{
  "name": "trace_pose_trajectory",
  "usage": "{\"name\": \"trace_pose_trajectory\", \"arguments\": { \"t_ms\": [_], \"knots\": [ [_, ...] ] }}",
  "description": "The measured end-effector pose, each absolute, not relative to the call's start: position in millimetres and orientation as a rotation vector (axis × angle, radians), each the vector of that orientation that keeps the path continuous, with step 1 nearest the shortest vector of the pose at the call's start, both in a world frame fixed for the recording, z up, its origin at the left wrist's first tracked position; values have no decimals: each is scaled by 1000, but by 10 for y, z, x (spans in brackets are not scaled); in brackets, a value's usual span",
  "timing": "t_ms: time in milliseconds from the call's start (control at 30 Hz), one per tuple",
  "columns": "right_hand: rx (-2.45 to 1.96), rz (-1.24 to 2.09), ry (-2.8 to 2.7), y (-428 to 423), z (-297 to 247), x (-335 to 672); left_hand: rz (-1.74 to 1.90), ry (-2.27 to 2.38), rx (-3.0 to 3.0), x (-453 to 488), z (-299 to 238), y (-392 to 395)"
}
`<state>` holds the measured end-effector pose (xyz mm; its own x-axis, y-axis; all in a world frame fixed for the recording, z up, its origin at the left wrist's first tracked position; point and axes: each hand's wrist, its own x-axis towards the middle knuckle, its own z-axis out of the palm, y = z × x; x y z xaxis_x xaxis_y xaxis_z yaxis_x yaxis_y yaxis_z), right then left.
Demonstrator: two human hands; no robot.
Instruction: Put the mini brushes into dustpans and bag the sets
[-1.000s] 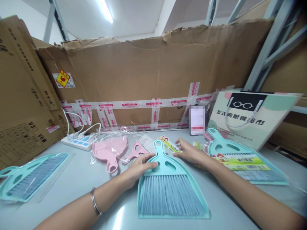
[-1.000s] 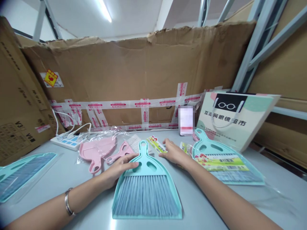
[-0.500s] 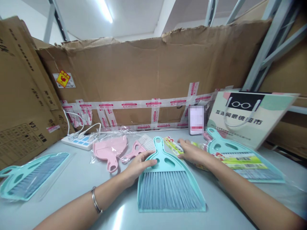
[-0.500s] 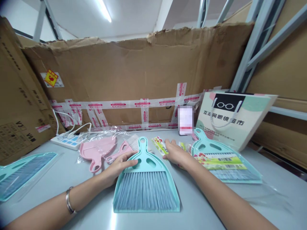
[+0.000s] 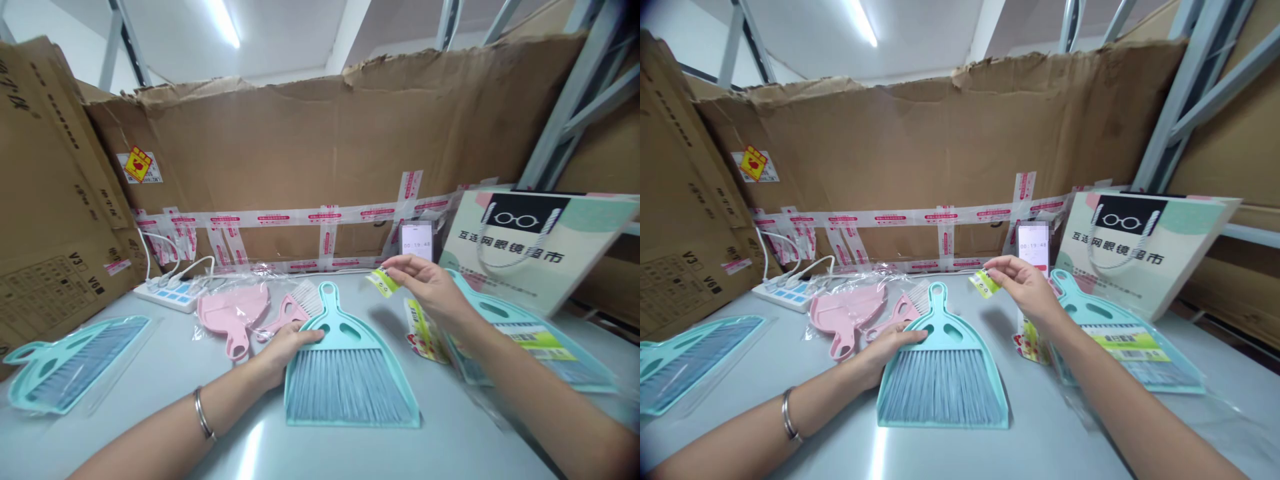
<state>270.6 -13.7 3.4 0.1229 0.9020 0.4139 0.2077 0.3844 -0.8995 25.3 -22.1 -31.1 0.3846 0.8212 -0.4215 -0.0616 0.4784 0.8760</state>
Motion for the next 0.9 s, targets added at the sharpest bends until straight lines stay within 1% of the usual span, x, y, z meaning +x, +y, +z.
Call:
{"name": "trace_pose_trajectory", "arguments": {
  "t_ms": [67, 167, 233, 267, 300, 367, 433, 533, 600, 667, 733, 800, 900],
  "knots": [
    [-912, 904, -1418, -286, 154, 2714, 657, 989, 891, 241, -314, -213],
    [-680, 1396, -1687, -506, 236, 2645, 625, 942, 915, 226, -321, -217],
    [-672, 1664, -1919, -602, 224, 2523, 621, 920, 950, 227, -325, -227],
    [-726, 1697, -2005, -628, 202, 2449, 628, 918, 969, 231, -325, -232],
    [-800, 1654, -2068, -639, 171, 2376, 637, 924, 987, 236, -326, -236],
    [-943, 1433, -2114, -633, 99, 2263, 657, 937, 1007, 247, -327, -237],
    [-958, 1321, -2073, -626, 48, 2225, 675, 933, 996, 252, -331, -230],
    [-753, 1457, -1812, -676, 64, 2279, 670, 905, 957, 246, -336, -219],
    [-644, 1485, -1626, -734, 117, 2322, 654, 896, 960, 241, -332, -218],
    [-673, 1466, -1645, -769, 159, 2321, 650, 891, 972, 240, -322, -222],
    [-818, 1427, -1855, -753, 154, 2275, 668, 897, 974, 244, -313, -224],
    [-1013, 1251, -2055, -698, 107, 2214, 701, 917, 964, 248, -310, -223],
    [-1213, 905, -2171, -614, 22, 2167, 727, 956, 953, 253, -314, -218]
  ]
}}
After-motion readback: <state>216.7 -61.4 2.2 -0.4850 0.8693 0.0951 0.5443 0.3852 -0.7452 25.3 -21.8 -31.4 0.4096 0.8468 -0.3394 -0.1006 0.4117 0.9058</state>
